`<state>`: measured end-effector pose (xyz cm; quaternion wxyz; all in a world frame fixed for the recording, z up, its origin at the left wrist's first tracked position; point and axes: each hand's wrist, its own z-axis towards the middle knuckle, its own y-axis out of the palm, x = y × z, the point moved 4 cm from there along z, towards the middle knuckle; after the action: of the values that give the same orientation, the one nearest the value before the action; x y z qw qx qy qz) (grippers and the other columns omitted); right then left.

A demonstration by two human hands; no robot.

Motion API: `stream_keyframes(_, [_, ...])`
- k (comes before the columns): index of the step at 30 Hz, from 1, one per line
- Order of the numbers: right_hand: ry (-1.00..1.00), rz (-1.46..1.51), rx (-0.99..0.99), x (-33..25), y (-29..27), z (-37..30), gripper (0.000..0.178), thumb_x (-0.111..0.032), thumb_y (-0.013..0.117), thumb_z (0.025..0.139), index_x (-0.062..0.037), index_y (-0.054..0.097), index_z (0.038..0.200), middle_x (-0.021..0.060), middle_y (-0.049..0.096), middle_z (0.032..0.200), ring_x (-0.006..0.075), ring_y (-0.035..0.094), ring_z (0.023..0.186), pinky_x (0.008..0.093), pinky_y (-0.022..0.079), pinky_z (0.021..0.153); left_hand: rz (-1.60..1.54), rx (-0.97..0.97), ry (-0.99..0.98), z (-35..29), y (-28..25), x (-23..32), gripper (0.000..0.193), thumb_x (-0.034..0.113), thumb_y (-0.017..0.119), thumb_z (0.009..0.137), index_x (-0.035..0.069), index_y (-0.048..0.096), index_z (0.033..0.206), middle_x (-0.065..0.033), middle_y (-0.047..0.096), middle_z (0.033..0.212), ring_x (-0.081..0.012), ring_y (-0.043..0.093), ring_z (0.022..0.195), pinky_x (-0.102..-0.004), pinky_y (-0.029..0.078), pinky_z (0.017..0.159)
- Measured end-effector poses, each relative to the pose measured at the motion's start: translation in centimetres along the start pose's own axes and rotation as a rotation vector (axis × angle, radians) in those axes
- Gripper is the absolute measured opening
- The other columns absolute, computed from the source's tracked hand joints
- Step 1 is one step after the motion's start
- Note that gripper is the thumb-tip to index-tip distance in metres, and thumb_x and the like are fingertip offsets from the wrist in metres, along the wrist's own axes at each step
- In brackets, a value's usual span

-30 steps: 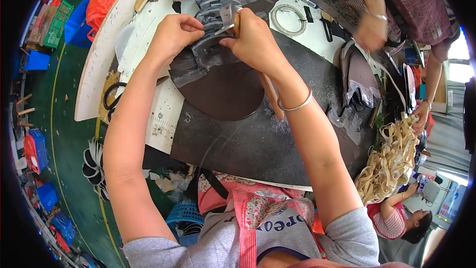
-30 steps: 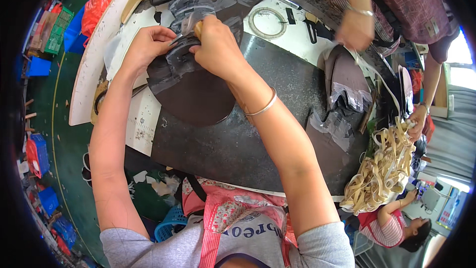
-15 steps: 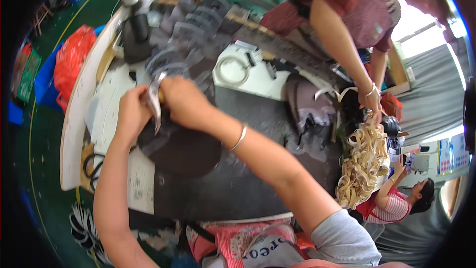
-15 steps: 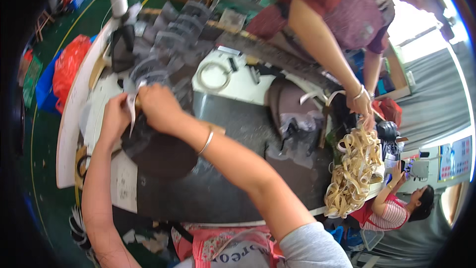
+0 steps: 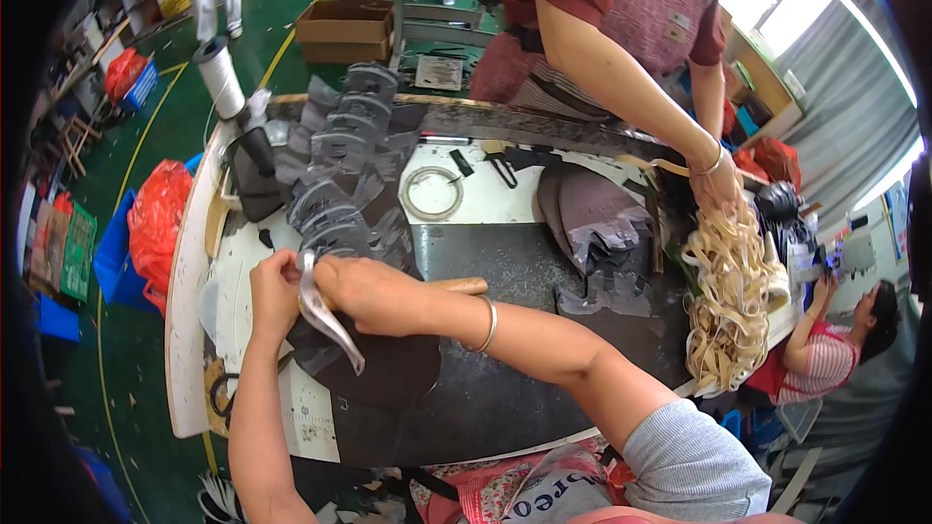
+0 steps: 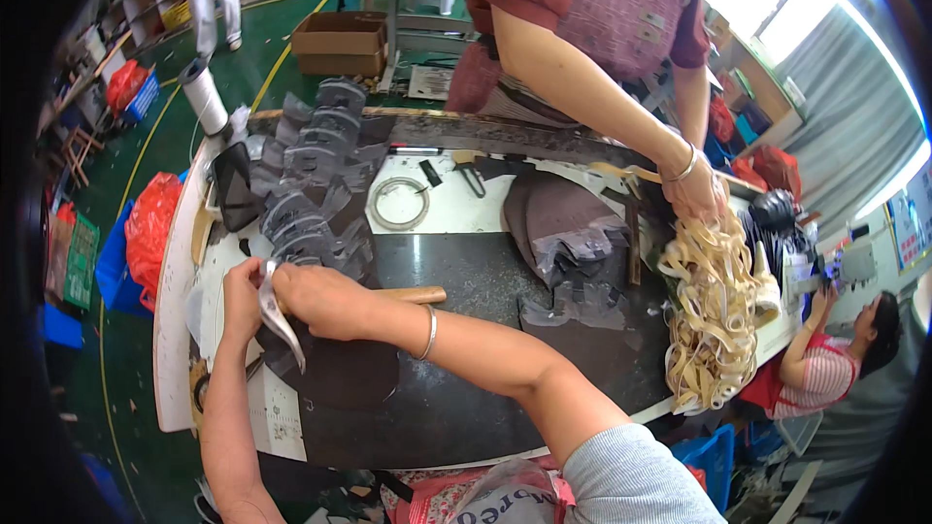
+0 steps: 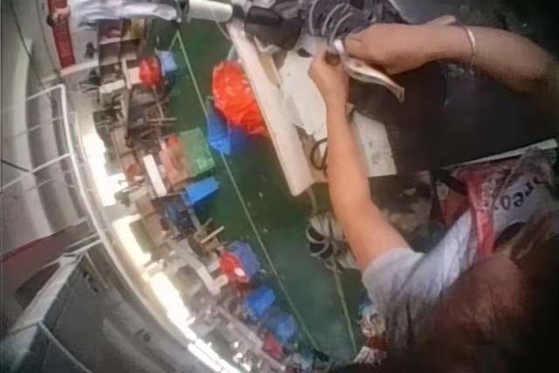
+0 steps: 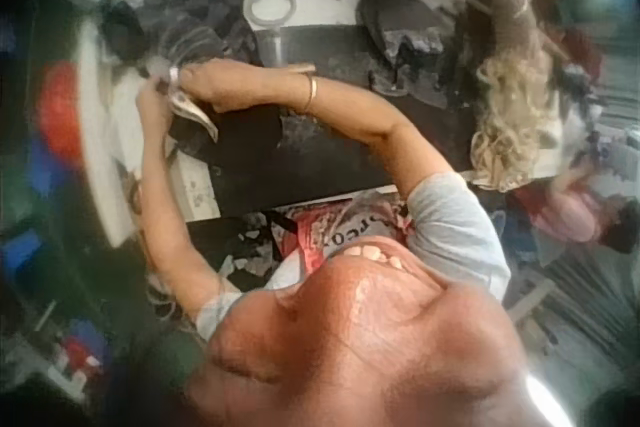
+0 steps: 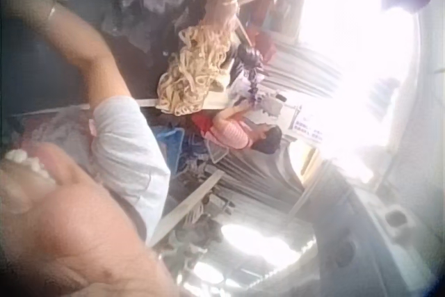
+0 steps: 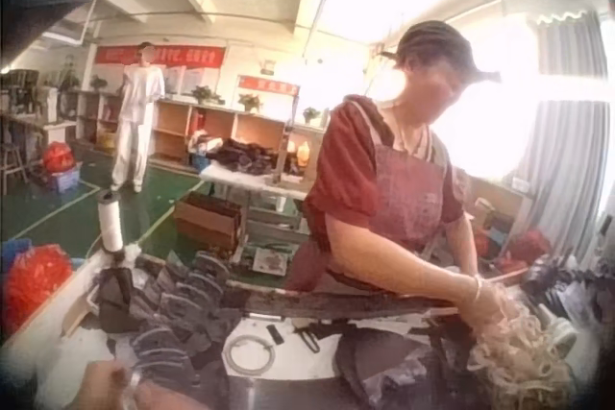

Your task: The person flattens and shapes shoe upper pieces by folding edges and tapping them with a metal hammer on a work surface, working through multiple pieces.

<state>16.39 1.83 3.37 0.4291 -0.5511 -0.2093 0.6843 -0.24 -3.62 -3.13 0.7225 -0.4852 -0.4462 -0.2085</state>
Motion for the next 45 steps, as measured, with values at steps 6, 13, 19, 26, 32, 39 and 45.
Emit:
stream_keyframes(6, [0.031,0.000,-0.037,-2.0,-1.6,-2.0,0.035,0.005,0.062,0.067,0.0045,0.044,0.097,0.0225,0.058,0.090,0.0428,0.062,0.075,0.0495,0.050,0.064,0.020,0.019,0.004,0.8,1.0,0.8,0.010,-0.010,0.063,0.073,-0.001,0.060,0.077,-0.0010,0.061,0.070,-0.0076,0.056,0.066,-0.0227,0.046,0.061])
stream_keyframes(13, [0.031,0.192,0.106,-8.0,-9.8,-8.2,0.028,0.007,0.059,0.070,0.0045,0.040,0.091,0.0235,0.052,0.091,0.0445,0.057,0.077,0.0501,0.045,0.062,0.509,0.175,0.346,-1.2,0.7,4.9,0.006,-0.004,0.060,0.084,-0.002,0.058,0.090,-0.0157,0.060,0.093,-0.0312,0.058,0.091,-0.0391,0.047,0.081])
stream_keyframes(19, [0.342,0.218,0.003,-7.9,-15.6,-15.2,0.022,-0.003,0.059,0.082,0.0041,0.042,0.094,0.0244,0.060,0.082,0.0471,0.060,0.080,0.0489,0.048,0.065,-0.782,-0.708,0.103,-8.2,6.4,15.0,0.067,0.060,0.052,0.092,0.000,0.061,0.121,-0.0140,0.065,0.114,-0.0217,0.060,0.109,-0.0368,0.046,0.093])
stream_keyframes(26, [0.564,0.241,-0.052,-7.2,-14.8,-23.1,0.028,-0.001,0.066,0.078,0.0036,0.044,0.094,0.0243,0.060,0.080,0.0454,0.060,0.081,0.0469,0.047,0.065,-0.526,-0.822,-0.056,-16.9,13.8,19.1,0.028,0.013,0.066,0.092,-0.003,0.063,0.115,-0.0033,0.067,0.079,-0.0060,0.061,0.068,-0.0225,0.049,0.061])
stream_keyframes(32, [0.716,0.225,-0.026,-8.3,-16.2,-26.8,0.037,-0.014,0.080,0.077,0.0004,0.051,0.095,0.0227,0.062,0.079,0.0427,0.062,0.083,0.0440,0.048,0.065,-0.694,-1.000,-0.251,-18.3,15.1,20.0,0.026,0.017,0.062,0.096,-0.003,0.062,0.112,-0.0014,0.065,0.081,-0.0066,0.061,0.074,-0.0216,0.050,0.070])
stream_keyframes(39, [0.641,0.288,-0.043,-4.3,-8.8,-27.8,0.034,-0.009,0.075,0.076,0.0055,0.052,0.095,0.0259,0.062,0.082,0.0446,0.062,0.085,0.0456,0.048,0.067,-0.219,-0.717,-0.200,-20.6,16.1,14.0,0.028,0.020,0.069,0.090,-0.004,0.064,0.104,-0.0029,0.064,0.067,-0.0081,0.061,0.061,-0.0241,0.051,0.059])
stream_keyframes(45, [0.707,-0.129,0.069,-2.7,-5.7,-27.9,0.026,-0.010,0.062,0.078,0.0075,0.051,0.094,0.0235,0.060,0.087,0.0405,0.064,0.075,0.0468,0.053,0.066,0.231,-0.543,0.267,-17.7,17.6,14.8,0.030,0.026,0.075,0.082,-0.001,0.062,0.078,-0.0171,0.057,0.062,-0.0354,0.057,0.055,-0.0401,0.044,0.052])
